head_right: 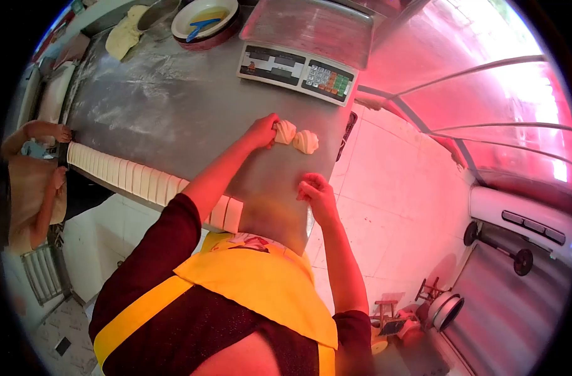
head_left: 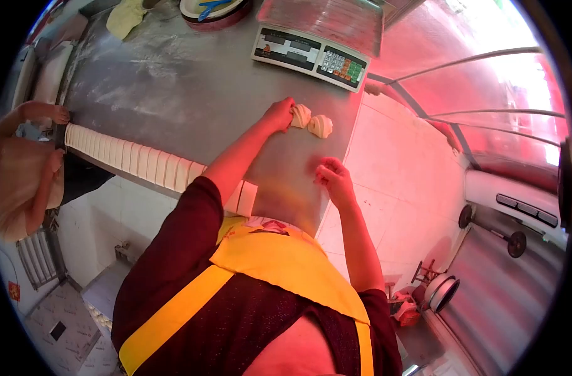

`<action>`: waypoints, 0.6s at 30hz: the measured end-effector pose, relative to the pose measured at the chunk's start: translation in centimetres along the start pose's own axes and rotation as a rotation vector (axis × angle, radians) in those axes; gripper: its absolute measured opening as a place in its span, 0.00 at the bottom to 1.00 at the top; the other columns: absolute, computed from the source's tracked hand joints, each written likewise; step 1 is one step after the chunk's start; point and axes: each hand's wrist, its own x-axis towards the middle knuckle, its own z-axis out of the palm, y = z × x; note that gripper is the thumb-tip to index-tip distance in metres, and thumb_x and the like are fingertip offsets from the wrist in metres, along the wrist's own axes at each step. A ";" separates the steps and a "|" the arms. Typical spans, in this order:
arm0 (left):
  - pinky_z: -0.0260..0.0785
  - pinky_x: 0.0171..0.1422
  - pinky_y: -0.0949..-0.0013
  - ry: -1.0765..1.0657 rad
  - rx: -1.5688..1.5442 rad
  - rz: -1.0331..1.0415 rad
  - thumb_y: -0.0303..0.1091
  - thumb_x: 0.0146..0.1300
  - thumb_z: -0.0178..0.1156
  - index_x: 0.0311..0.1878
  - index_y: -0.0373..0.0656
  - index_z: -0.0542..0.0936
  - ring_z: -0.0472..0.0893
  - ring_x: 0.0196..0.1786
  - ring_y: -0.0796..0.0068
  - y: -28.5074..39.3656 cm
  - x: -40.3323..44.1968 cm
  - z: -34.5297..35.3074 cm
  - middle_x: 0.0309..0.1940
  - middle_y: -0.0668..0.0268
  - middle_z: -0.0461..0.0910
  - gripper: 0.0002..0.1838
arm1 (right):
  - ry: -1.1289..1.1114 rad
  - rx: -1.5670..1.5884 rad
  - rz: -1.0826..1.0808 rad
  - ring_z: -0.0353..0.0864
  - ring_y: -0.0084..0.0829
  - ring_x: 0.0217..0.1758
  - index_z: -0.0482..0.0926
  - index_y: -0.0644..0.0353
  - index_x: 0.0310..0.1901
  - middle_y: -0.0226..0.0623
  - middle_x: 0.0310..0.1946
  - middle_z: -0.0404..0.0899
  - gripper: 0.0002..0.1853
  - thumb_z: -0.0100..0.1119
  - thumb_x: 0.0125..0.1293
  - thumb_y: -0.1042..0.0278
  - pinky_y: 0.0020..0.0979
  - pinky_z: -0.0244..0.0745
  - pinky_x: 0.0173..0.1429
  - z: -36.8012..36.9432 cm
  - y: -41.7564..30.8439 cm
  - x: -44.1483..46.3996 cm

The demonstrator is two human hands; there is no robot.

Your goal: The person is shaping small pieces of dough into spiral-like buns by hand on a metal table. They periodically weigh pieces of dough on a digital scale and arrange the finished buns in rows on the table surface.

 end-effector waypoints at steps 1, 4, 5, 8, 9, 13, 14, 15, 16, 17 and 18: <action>0.70 0.21 0.66 -0.038 0.015 -0.020 0.23 0.58 0.51 0.47 0.40 0.70 0.77 0.19 0.71 -0.1 0.6 -0.2 0.23 0.61 0.77 0.13 | -0.002 -0.080 0.000 0.75 0.23 0.28 0.72 0.65 0.50 0.34 0.30 0.76 0.13 0.57 0.65 0.73 0.27 0.74 0.35 -0.2 0.2 0.0; 0.71 0.24 0.67 -0.097 0.074 -0.064 0.24 0.58 0.53 0.53 0.42 0.70 0.78 0.21 0.71 0.6 0.7 -1.0 0.25 0.60 0.78 0.18 | 0.012 -0.301 -0.067 0.75 0.24 0.27 0.73 0.66 0.50 0.33 0.28 0.77 0.14 0.59 0.64 0.72 0.26 0.75 0.35 -0.2 0.4 1.0; 0.72 0.25 0.68 -0.091 0.098 -0.068 0.24 0.58 0.53 0.55 0.42 0.69 0.78 0.21 0.71 0.9 0.3 -1.2 0.26 0.60 0.79 0.20 | 0.038 -0.360 -0.132 0.75 0.24 0.26 0.73 0.66 0.50 0.33 0.28 0.78 0.15 0.59 0.63 0.72 0.26 0.75 0.35 -0.3 0.0 1.7; 0.73 0.28 0.68 0.007 0.185 0.042 0.26 0.58 0.56 0.60 0.43 0.68 0.79 0.22 0.72 1.3 -2.3 -2.5 0.28 0.60 0.80 0.24 | 0.136 -0.563 -0.295 0.76 0.24 0.27 0.74 0.65 0.49 0.35 0.29 0.79 0.15 0.61 0.62 0.71 0.26 0.75 0.36 -0.5 -0.7 3.9; 0.73 0.29 0.69 0.055 0.217 0.094 0.27 0.59 0.57 0.61 0.43 0.68 0.79 0.22 0.73 0.9 -3.7 -3.3 0.28 0.60 0.80 0.25 | 0.167 -0.635 -0.343 0.76 0.24 0.27 0.75 0.65 0.49 0.35 0.30 0.79 0.15 0.62 0.61 0.70 0.26 0.75 0.36 -0.4 -0.7 4.3; 0.72 0.33 0.67 0.151 0.025 -0.046 0.35 0.59 0.60 0.58 0.41 0.71 0.81 0.26 0.69 -0.2 -11.9 -6.9 0.28 0.61 0.82 0.23 | -0.144 -1.022 -0.330 0.79 0.35 0.34 0.76 0.65 0.45 0.41 0.32 0.78 0.21 0.68 0.55 0.59 0.33 0.77 0.42 3.3 4.0 4.6; 0.72 0.33 0.68 0.188 0.004 -0.046 0.35 0.60 0.60 0.57 0.41 0.72 0.81 0.25 0.70 -1.4 -13.4 -7.2 0.28 0.62 0.82 0.22 | -0.212 -1.130 -0.363 0.79 0.38 0.39 0.77 0.64 0.44 0.43 0.36 0.77 0.22 0.68 0.53 0.56 0.36 0.76 0.46 4.9 5.5 4.4; 0.72 0.32 0.69 0.227 -0.016 -0.048 0.35 0.60 0.60 0.55 0.40 0.73 0.80 0.24 0.70 -2.3 -14.8 -7.4 0.28 0.62 0.82 0.20 | -0.285 -1.236 -0.398 0.78 0.42 0.44 0.77 0.63 0.44 0.45 0.41 0.76 0.24 0.69 0.52 0.54 0.39 0.75 0.50 7.2 6.2 3.6; 0.72 0.35 0.70 0.222 -0.048 -0.048 0.34 0.61 0.60 0.55 0.40 0.74 0.80 0.27 0.73 -2.7 -16.0 -7.3 0.29 0.62 0.82 0.19 | -0.355 -1.344 -0.432 0.76 0.44 0.45 0.77 0.63 0.44 0.45 0.42 0.75 0.24 0.70 0.51 0.54 0.39 0.73 0.51 8.9 6.8 3.1; 0.73 0.37 0.71 0.220 -0.080 -0.048 0.33 0.62 0.59 0.54 0.40 0.75 0.80 0.29 0.75 -3.0 -17.1 -7.0 0.30 0.63 0.82 0.18 | -0.430 -1.448 -0.470 0.75 0.45 0.47 0.77 0.63 0.43 0.45 0.43 0.74 0.25 0.71 0.49 0.53 0.40 0.72 0.52 10.5 7.3 2.8; 0.73 0.39 0.71 0.217 -0.111 -0.050 0.33 0.62 0.59 0.54 0.40 0.76 0.80 0.32 0.78 -3.2 -18.2 -6.7 0.32 0.63 0.82 0.17 | -0.506 -1.550 -0.510 0.74 0.46 0.48 0.77 0.63 0.43 0.45 0.44 0.73 0.26 0.72 0.48 0.53 0.41 0.71 0.53 11.6 8.0 2.5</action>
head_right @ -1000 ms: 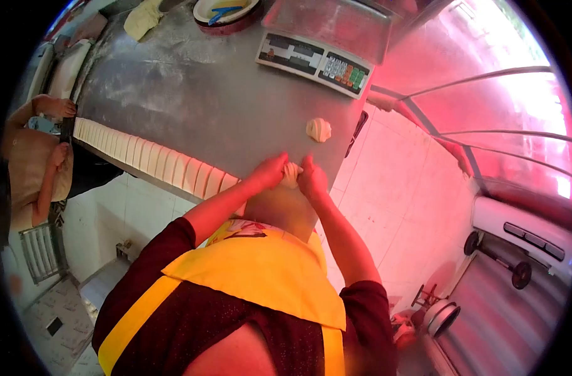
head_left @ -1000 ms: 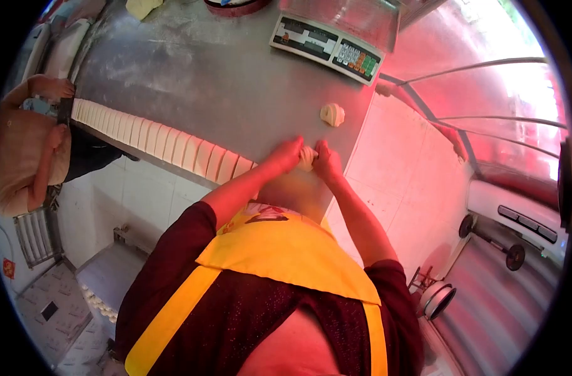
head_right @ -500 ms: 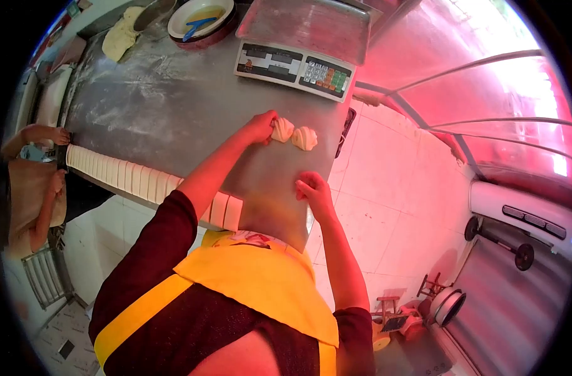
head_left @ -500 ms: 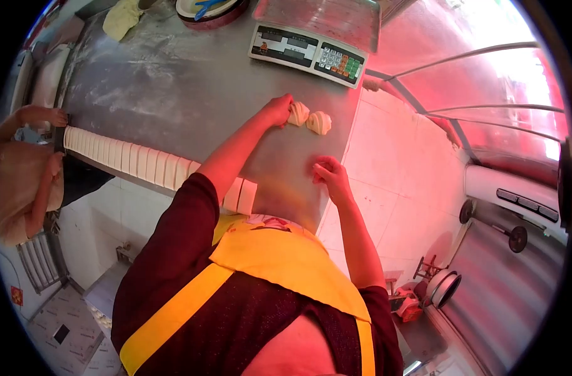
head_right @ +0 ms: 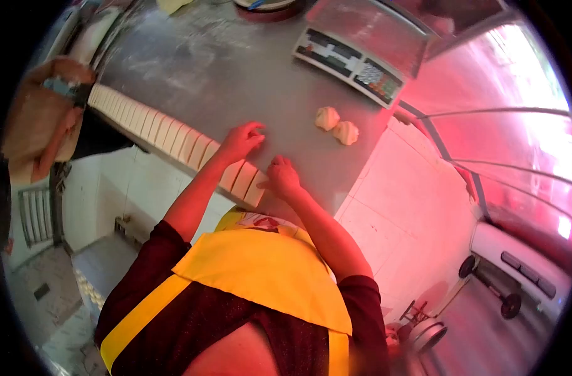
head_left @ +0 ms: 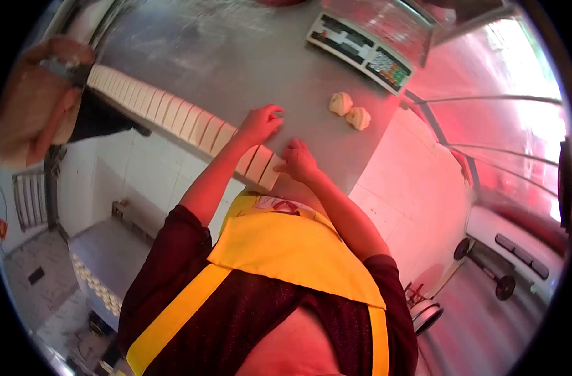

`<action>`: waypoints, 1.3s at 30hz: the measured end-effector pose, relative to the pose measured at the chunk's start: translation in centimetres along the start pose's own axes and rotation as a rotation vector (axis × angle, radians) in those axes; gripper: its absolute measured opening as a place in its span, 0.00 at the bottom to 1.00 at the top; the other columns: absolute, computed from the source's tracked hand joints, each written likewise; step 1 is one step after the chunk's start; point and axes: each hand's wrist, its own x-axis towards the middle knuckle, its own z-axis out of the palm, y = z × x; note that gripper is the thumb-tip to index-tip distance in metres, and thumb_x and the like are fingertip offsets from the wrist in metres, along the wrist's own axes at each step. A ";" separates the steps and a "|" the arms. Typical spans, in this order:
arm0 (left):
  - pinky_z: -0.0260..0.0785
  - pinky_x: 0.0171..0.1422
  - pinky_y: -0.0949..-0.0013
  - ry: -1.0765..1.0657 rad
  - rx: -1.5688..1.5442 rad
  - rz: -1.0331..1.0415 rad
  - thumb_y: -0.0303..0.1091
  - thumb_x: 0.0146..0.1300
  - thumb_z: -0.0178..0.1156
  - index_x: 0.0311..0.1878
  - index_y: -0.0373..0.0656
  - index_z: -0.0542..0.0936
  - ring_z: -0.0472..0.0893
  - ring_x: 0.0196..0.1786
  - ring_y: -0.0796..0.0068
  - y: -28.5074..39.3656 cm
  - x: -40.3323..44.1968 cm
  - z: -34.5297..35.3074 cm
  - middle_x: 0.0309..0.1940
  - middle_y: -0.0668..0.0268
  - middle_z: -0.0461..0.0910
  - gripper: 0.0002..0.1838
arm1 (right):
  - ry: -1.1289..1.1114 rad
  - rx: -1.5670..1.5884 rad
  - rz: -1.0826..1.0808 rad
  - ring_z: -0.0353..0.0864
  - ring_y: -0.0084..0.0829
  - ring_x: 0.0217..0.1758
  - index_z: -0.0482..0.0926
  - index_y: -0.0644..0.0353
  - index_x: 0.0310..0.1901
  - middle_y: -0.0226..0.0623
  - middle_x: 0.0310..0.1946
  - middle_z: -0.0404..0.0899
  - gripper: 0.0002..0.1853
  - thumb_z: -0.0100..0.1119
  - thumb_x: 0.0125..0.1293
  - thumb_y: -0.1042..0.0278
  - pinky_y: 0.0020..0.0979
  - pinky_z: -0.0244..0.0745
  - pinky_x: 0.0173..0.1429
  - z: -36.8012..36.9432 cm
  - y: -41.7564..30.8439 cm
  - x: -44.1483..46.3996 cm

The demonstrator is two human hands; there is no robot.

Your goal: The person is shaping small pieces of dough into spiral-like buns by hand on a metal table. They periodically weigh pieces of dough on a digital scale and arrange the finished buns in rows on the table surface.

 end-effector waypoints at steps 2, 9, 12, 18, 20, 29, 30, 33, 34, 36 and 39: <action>0.73 0.42 0.72 0.019 -0.047 0.102 0.33 0.64 0.58 0.53 0.40 0.76 0.81 0.36 0.78 -1.3 -1.6 0.9 0.34 0.63 0.82 0.15 | 0.032 0.028 -0.023 0.73 0.46 0.49 0.76 0.62 0.42 0.43 0.45 0.74 0.25 0.73 0.46 0.56 0.41 0.70 0.54 2.5 0.1 0.0; 0.72 0.50 0.72 -0.108 -0.331 0.072 0.40 0.72 0.50 0.51 0.36 0.77 0.80 0.43 0.76 -2.9 -4.2 3.0 0.41 0.63 0.82 0.17 | -0.045 0.187 0.003 0.75 0.42 0.48 0.74 0.62 0.45 0.41 0.47 0.75 0.26 0.73 0.43 0.68 0.39 0.71 0.55 1.4 -1.9 0.1; 0.71 0.52 0.70 -0.281 -0.341 0.060 0.48 0.71 0.48 0.50 0.36 0.78 0.80 0.45 0.75 -3.7 -4.2 2.1 0.40 0.63 0.82 0.22 | 0.001 0.613 -0.132 0.76 0.34 0.46 0.73 0.64 0.48 0.39 0.44 0.76 0.26 0.72 0.46 0.72 0.34 0.71 0.54 -1.4 -2.2 -1.5; 0.68 0.56 0.67 -0.402 -1.391 -0.167 0.55 0.73 0.41 0.47 0.34 0.79 0.76 0.48 0.74 -0.9 -6.1 2.9 0.44 0.63 0.80 0.30 | 0.275 1.102 0.159 0.73 0.24 0.41 0.73 0.66 0.48 0.34 0.37 0.75 0.20 0.68 0.55 0.71 0.26 0.69 0.49 -7.2 -1.2 -4.8; 0.68 0.55 0.68 -0.326 -1.438 -0.156 0.53 0.71 0.47 0.47 0.35 0.79 0.76 0.47 0.75 -0.9 -5.8 4.4 0.43 0.65 0.79 0.26 | 0.254 1.088 0.236 0.73 0.24 0.41 0.72 0.66 0.48 0.33 0.38 0.75 0.20 0.67 0.56 0.70 0.25 0.69 0.48 -7.1 -0.5 -5.0; 0.69 0.44 0.76 -0.075 -0.702 -0.097 0.39 0.62 0.60 0.42 0.40 0.78 0.76 0.37 0.82 2.3 -5.5 6.6 0.35 0.70 0.78 0.12 | 0.346 1.191 0.344 0.76 0.26 0.40 0.75 0.68 0.45 0.37 0.38 0.79 0.18 0.68 0.57 0.67 0.27 0.72 0.47 -6.5 -0.2 -6.3; 0.69 0.42 0.76 -0.069 -0.746 -0.125 0.39 0.62 0.60 0.41 0.40 0.78 0.75 0.36 0.82 2.7 -5.4 6.5 0.34 0.70 0.78 0.12 | 0.342 1.122 0.344 0.76 0.26 0.40 0.75 0.67 0.45 0.37 0.38 0.79 0.18 0.67 0.57 0.67 0.27 0.72 0.47 -6.9 -0.3 -6.3; 0.69 0.40 0.75 0.003 -0.482 -0.137 0.39 0.61 0.61 0.36 0.39 0.79 0.76 0.35 0.82 4.0 -5.1 5.9 0.30 0.70 0.78 0.11 | 0.354 0.877 0.320 0.76 0.24 0.39 0.74 0.66 0.47 0.35 0.40 0.77 0.16 0.64 0.59 0.70 0.25 0.71 0.45 -7.1 -0.3 -5.8; 0.70 0.39 0.75 0.029 -0.463 -0.108 0.39 0.61 0.61 0.35 0.39 0.79 0.76 0.34 0.82 4.3 -5.0 5.8 0.29 0.70 0.78 0.11 | 0.367 0.897 0.318 0.76 0.25 0.39 0.74 0.66 0.48 0.35 0.40 0.78 0.17 0.63 0.59 0.70 0.26 0.71 0.45 -7.1 -0.1 -5.7; 0.70 0.36 0.75 0.083 -0.432 -0.051 0.39 0.61 0.61 0.32 0.39 0.79 0.77 0.33 0.81 4.8 -4.7 6.0 0.28 0.69 0.78 0.12 | 0.391 0.930 0.316 0.76 0.26 0.38 0.72 0.66 0.50 0.36 0.40 0.78 0.18 0.63 0.59 0.71 0.26 0.71 0.45 -7.3 0.2 -5.6; 0.71 0.32 0.74 0.095 -0.416 -0.042 0.38 0.60 0.62 0.30 0.38 0.78 0.78 0.30 0.79 3.2 -3.2 6.2 0.28 0.66 0.78 0.12 | 0.437 1.220 0.448 0.77 0.26 0.40 0.70 0.65 0.53 0.39 0.39 0.77 0.21 0.64 0.60 0.72 0.29 0.75 0.46 -8.1 0.1 -6.5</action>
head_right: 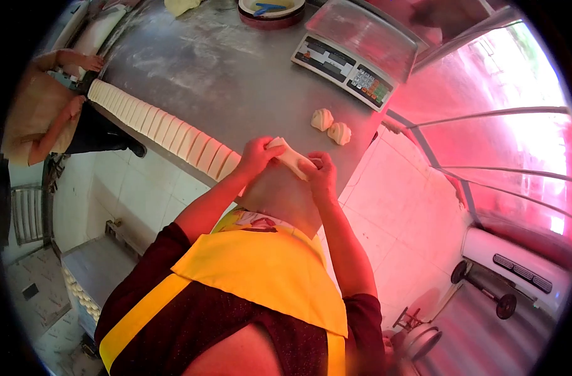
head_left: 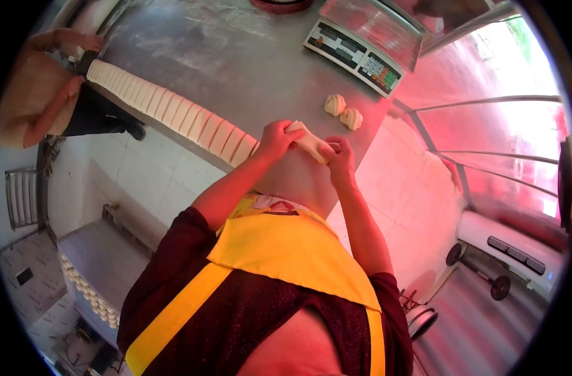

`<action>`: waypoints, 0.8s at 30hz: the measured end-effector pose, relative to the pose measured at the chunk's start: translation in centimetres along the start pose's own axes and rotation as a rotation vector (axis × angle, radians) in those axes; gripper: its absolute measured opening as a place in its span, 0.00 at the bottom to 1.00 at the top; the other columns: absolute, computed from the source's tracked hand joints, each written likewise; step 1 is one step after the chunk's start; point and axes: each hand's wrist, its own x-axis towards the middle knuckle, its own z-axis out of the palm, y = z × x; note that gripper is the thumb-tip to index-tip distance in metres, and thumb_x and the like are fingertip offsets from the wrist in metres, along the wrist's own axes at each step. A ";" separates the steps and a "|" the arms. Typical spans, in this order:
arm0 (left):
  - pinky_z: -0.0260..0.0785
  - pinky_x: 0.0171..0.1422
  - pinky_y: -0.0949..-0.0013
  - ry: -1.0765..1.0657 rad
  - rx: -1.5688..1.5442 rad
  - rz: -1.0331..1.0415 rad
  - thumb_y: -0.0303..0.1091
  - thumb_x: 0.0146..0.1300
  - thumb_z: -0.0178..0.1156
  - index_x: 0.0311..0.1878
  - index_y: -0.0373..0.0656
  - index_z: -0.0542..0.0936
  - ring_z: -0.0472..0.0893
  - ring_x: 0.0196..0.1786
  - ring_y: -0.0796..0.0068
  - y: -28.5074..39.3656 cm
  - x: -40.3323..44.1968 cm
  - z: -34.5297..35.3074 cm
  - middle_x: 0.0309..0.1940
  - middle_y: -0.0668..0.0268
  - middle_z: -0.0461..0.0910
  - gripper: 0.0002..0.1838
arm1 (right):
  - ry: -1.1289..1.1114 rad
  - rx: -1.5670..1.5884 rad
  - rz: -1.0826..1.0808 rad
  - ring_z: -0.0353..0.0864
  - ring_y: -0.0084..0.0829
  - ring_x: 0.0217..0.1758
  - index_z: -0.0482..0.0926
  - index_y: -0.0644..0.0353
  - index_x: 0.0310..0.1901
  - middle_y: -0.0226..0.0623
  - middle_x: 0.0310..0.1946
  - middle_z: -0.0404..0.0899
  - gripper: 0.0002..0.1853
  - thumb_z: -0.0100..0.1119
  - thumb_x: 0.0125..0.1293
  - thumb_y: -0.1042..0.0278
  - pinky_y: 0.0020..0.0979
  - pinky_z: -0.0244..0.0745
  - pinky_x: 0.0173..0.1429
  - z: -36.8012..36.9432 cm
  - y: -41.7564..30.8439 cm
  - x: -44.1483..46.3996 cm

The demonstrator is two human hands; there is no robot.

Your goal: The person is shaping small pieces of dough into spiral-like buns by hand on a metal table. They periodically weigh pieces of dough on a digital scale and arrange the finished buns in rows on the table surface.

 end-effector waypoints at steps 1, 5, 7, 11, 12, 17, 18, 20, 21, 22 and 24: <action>0.71 0.31 0.73 0.007 -0.029 -0.019 0.38 0.60 0.63 0.31 0.38 0.78 0.78 0.29 0.79 -0.5 0.3 0.1 0.28 0.66 0.78 0.12 | -0.022 -0.016 -0.020 0.78 0.28 0.40 0.70 0.64 0.54 0.40 0.39 0.77 0.22 0.64 0.59 0.72 0.30 0.75 0.46 -0.3 0.2 0.1; 0.74 0.30 0.72 -0.089 -0.320 -0.288 0.38 0.61 0.63 0.34 0.37 0.78 0.80 0.26 0.74 -2.0 1.3 0.1 0.28 0.63 0.79 0.12 | -0.155 -0.554 -0.604 0.79 0.36 0.41 0.70 0.61 0.53 0.43 0.39 0.75 0.23 0.65 0.55 0.73 0.35 0.77 0.45 -0.9 -1.0 -0.9; 0.75 0.31 0.71 -0.207 -0.456 -0.467 0.39 0.61 0.62 0.37 0.37 0.78 0.80 0.27 0.73 -2.4 1.5 -0.3 0.29 0.62 0.80 0.13 | -0.182 -0.910 -0.880 0.78 0.41 0.41 0.71 0.60 0.51 0.44 0.39 0.74 0.23 0.66 0.53 0.73 0.37 0.77 0.45 -1.0 -1.1 -1.3; 0.76 0.32 0.70 -0.280 -0.282 -0.380 0.38 0.63 0.61 0.41 0.38 0.78 0.82 0.30 0.71 -1.2 1.1 0.0 0.31 0.62 0.81 0.12 | -0.161 -1.122 -0.845 0.78 0.41 0.43 0.73 0.60 0.50 0.42 0.39 0.75 0.21 0.66 0.53 0.70 0.36 0.77 0.45 -2.6 0.1 0.3; 0.76 0.33 0.70 -0.256 -0.171 -0.283 0.37 0.63 0.61 0.41 0.38 0.78 0.82 0.32 0.71 -0.9 0.7 0.4 0.32 0.62 0.81 0.12 | -0.166 -1.117 -0.817 0.79 0.39 0.44 0.73 0.60 0.50 0.40 0.39 0.75 0.20 0.65 0.54 0.70 0.35 0.78 0.45 -2.7 0.3 0.4; 0.71 0.31 0.73 0.110 0.394 0.651 0.32 0.61 0.60 0.40 0.39 0.79 0.79 0.30 0.76 -1.6 0.7 2.1 0.30 0.66 0.80 0.08 | -0.193 0.110 0.157 0.78 0.28 0.45 0.73 0.58 0.52 0.35 0.42 0.77 0.17 0.60 0.61 0.72 0.28 0.78 0.44 -0.7 -1.0 -0.9; 0.70 0.31 0.73 0.092 0.319 0.548 0.31 0.60 0.60 0.40 0.39 0.79 0.79 0.29 0.76 -1.2 0.7 1.9 0.30 0.66 0.80 0.07 | -0.223 0.158 0.131 0.78 0.26 0.44 0.73 0.58 0.52 0.34 0.42 0.77 0.16 0.59 0.62 0.74 0.26 0.78 0.43 -0.2 -1.8 -1.6; 0.71 0.32 0.72 -0.050 0.127 0.186 0.30 0.60 0.59 0.41 0.38 0.79 0.77 0.28 0.75 -0.6 1.2 0.8 0.29 0.64 0.79 0.08 | -0.417 -0.032 -0.001 0.79 0.25 0.41 0.72 0.57 0.54 0.34 0.39 0.78 0.18 0.57 0.61 0.76 0.26 0.77 0.42 -0.6 -2.2 -2.3; 0.71 0.32 0.71 -0.120 0.031 0.009 0.30 0.60 0.58 0.41 0.38 0.79 0.77 0.27 0.75 -0.5 1.5 0.5 0.28 0.63 0.78 0.08 | -0.512 -0.130 -0.072 0.79 0.25 0.39 0.72 0.57 0.55 0.34 0.37 0.79 0.19 0.57 0.61 0.77 0.25 0.77 0.42 -1.0 -2.4 -2.5; 0.71 0.32 0.70 -0.109 0.079 0.022 0.29 0.59 0.58 0.42 0.39 0.79 0.77 0.27 0.71 -0.6 1.6 0.7 0.28 0.61 0.78 0.09 | -0.483 -0.270 -0.167 0.79 0.24 0.38 0.73 0.58 0.54 0.34 0.36 0.79 0.19 0.57 0.61 0.77 0.25 0.77 0.41 -1.3 -2.1 -2.2; 0.71 0.33 0.67 -0.084 0.176 0.049 0.28 0.57 0.58 0.43 0.39 0.79 0.78 0.27 0.64 -1.2 1.8 0.9 0.28 0.59 0.78 0.10 | -0.419 -0.550 -0.357 0.79 0.22 0.34 0.74 0.60 0.53 0.32 0.33 0.80 0.17 0.57 0.61 0.79 0.25 0.76 0.40 -1.5 -1.7 -1.3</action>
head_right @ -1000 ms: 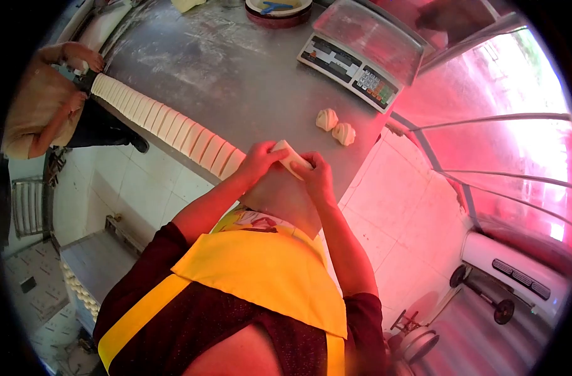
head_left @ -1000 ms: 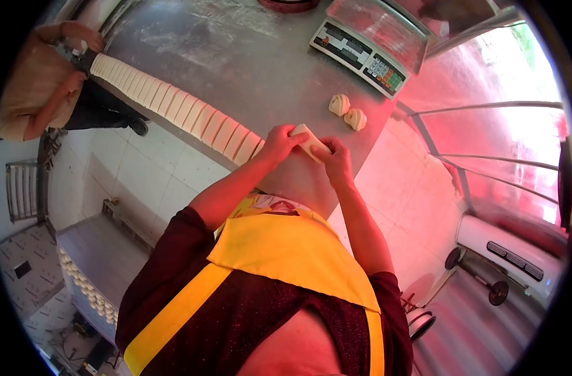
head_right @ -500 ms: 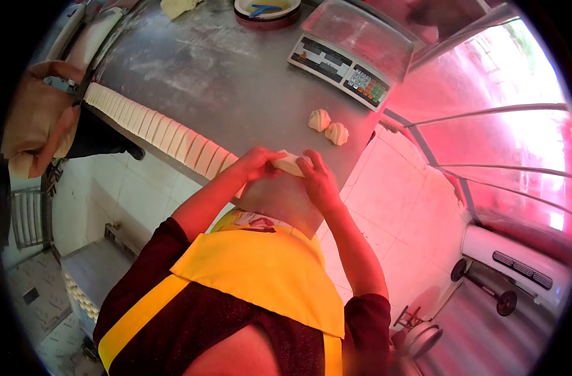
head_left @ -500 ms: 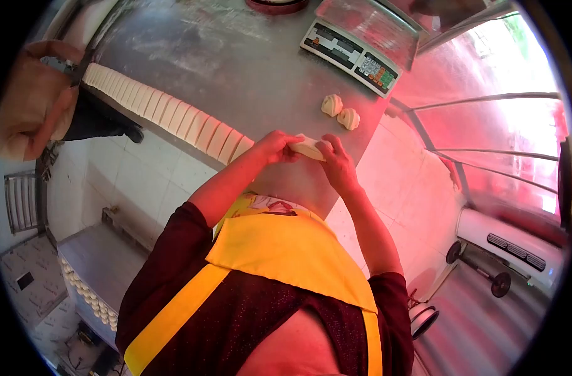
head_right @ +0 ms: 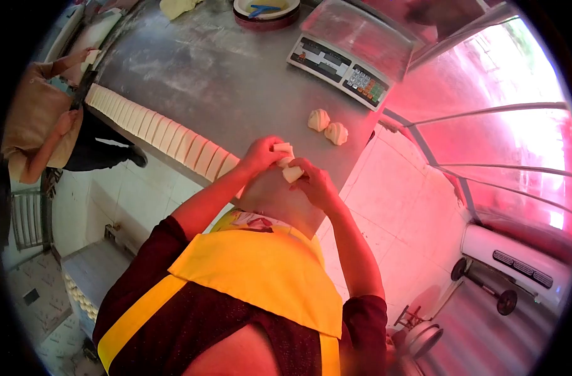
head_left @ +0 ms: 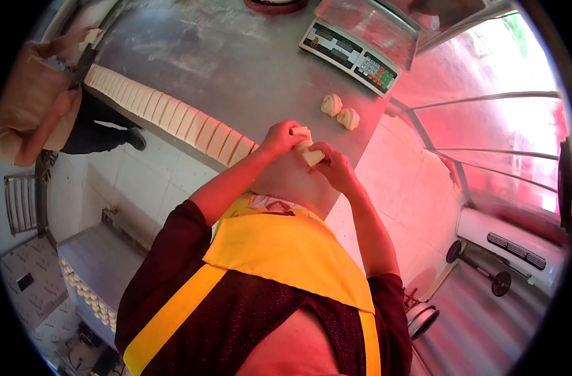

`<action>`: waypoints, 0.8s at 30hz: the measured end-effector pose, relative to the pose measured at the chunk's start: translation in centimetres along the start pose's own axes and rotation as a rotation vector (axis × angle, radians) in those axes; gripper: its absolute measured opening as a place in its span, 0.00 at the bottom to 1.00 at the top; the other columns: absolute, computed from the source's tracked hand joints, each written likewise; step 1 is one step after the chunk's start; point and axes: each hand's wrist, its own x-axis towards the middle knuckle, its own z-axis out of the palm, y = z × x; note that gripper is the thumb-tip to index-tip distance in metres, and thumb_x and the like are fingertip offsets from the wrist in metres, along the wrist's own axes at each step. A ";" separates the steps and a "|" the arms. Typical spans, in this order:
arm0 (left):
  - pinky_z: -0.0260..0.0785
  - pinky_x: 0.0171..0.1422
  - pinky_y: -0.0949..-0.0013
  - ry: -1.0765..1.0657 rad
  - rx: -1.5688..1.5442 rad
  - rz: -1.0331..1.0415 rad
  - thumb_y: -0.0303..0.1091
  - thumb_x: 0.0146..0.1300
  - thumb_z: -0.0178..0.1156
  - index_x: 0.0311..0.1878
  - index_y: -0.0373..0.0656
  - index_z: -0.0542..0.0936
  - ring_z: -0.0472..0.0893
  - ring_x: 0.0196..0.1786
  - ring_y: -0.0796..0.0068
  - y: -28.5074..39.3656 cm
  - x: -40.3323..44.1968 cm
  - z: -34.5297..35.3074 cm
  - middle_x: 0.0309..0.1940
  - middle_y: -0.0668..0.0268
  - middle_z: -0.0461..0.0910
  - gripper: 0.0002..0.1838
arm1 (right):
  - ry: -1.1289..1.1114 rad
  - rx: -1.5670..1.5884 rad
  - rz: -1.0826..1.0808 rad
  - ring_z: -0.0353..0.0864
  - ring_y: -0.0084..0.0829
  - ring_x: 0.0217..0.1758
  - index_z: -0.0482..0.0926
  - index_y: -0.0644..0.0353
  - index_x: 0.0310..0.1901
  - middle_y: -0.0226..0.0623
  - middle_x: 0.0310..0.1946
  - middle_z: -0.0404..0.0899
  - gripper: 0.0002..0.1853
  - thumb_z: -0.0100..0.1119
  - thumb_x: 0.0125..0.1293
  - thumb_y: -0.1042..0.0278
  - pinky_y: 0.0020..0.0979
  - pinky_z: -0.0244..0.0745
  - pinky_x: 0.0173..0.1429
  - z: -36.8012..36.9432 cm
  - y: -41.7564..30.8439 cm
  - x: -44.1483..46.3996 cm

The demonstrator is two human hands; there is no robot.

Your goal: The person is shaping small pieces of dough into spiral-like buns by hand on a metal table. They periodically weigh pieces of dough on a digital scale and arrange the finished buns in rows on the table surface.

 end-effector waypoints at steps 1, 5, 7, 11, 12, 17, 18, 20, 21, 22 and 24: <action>0.71 0.34 0.66 0.003 0.137 0.089 0.27 0.56 0.59 0.42 0.39 0.78 0.78 0.28 0.61 -0.3 0.3 0.3 0.28 0.59 0.78 0.10 | 0.054 0.041 0.058 0.79 0.21 0.34 0.76 0.60 0.50 0.32 0.33 0.80 0.15 0.58 0.60 0.78 0.25 0.75 0.41 -0.4 -0.2 0.6; 0.71 0.37 0.63 -0.081 0.309 0.509 0.25 0.51 0.59 0.39 0.38 0.77 0.77 0.31 0.50 -0.6 -1.9 3.4 0.31 0.57 0.78 0.10 | 0.263 0.235 0.219 0.78 0.21 0.32 0.79 0.64 0.41 0.31 0.31 0.80 0.07 0.60 0.60 0.75 0.25 0.74 0.39 -1.4 1.0 2.9; 0.71 0.39 0.63 -0.094 0.268 0.643 0.24 0.49 0.59 0.38 0.38 0.76 0.76 0.33 0.49 0.0 -2.5 4.0 0.34 0.56 0.76 0.10 | 0.322 0.476 0.305 0.78 0.21 0.30 0.78 0.64 0.41 0.32 0.32 0.79 0.09 0.60 0.63 0.68 0.24 0.74 0.35 -1.2 2.2 3.4; 0.71 0.40 0.65 -0.014 0.228 0.596 0.24 0.50 0.61 0.38 0.37 0.75 0.75 0.35 0.58 0.0 -2.8 3.6 0.40 0.57 0.71 0.11 | 0.187 0.853 0.576 0.80 0.25 0.33 0.73 0.60 0.46 0.33 0.35 0.78 0.12 0.57 0.66 0.62 0.28 0.78 0.36 -0.5 7.7 3.3; 0.71 0.40 0.66 0.011 0.200 0.578 0.24 0.50 0.62 0.38 0.37 0.75 0.75 0.35 0.61 0.1 -2.4 3.5 0.41 0.58 0.70 0.11 | 0.212 0.866 0.570 0.80 0.25 0.33 0.73 0.59 0.45 0.33 0.35 0.78 0.11 0.56 0.67 0.62 0.29 0.79 0.36 -0.6 7.3 3.5; 0.69 0.36 0.74 0.056 -0.049 0.379 0.28 0.57 0.62 0.41 0.37 0.76 0.74 0.32 0.80 0.0 -0.8 4.3 0.40 0.64 0.73 0.10 | 0.209 0.806 0.697 0.80 0.28 0.34 0.74 0.58 0.46 0.35 0.36 0.79 0.17 0.48 0.70 0.52 0.31 0.81 0.34 -1.0 6.1 3.1; 0.68 0.36 0.75 0.067 -0.072 0.353 0.29 0.58 0.61 0.42 0.37 0.77 0.74 0.32 0.83 -0.3 -0.3 4.5 0.39 0.65 0.74 0.10 | 0.186 0.783 0.702 0.80 0.28 0.33 0.74 0.58 0.46 0.35 0.36 0.79 0.18 0.47 0.71 0.50 0.31 0.81 0.33 -1.0 6.1 2.9; 0.68 0.34 0.76 -0.236 -0.026 0.114 0.30 0.60 0.60 0.43 0.37 0.77 0.74 0.29 0.83 -1.1 0.8 3.9 0.34 0.66 0.77 0.10 | 0.138 0.739 0.715 0.80 0.28 0.31 0.74 0.57 0.46 0.35 0.35 0.79 0.20 0.44 0.71 0.47 0.30 0.80 0.32 -1.0 5.9 2.1; 0.68 0.33 0.76 -0.387 -0.003 -0.006 0.31 0.60 0.59 0.43 0.37 0.77 0.74 0.28 0.84 -1.5 1.1 3.9 0.31 0.67 0.78 0.10 | 0.156 0.669 0.711 0.79 0.27 0.29 0.74 0.58 0.46 0.35 0.34 0.79 0.20 0.45 0.71 0.47 0.30 0.81 0.32 -0.9 7.0 2.0; 0.68 0.32 0.75 -0.352 -0.038 -0.015 0.31 0.60 0.59 0.43 0.38 0.78 0.74 0.27 0.83 -2.1 1.5 4.2 0.29 0.67 0.78 0.09 | 0.175 0.599 0.704 0.79 0.27 0.28 0.74 0.58 0.46 0.34 0.32 0.78 0.21 0.45 0.71 0.47 0.30 0.81 0.33 -0.8 8.6 2.1; 0.67 0.29 0.74 -0.291 -0.106 -0.037 0.31 0.61 0.58 0.42 0.39 0.78 0.75 0.24 0.82 -3.8 1.8 5.1 0.24 0.67 0.77 0.08 | 0.220 0.608 0.659 0.77 0.26 0.25 0.74 0.59 0.46 0.34 0.30 0.77 0.21 0.45 0.71 0.48 0.29 0.79 0.31 -0.3 10.6 1.6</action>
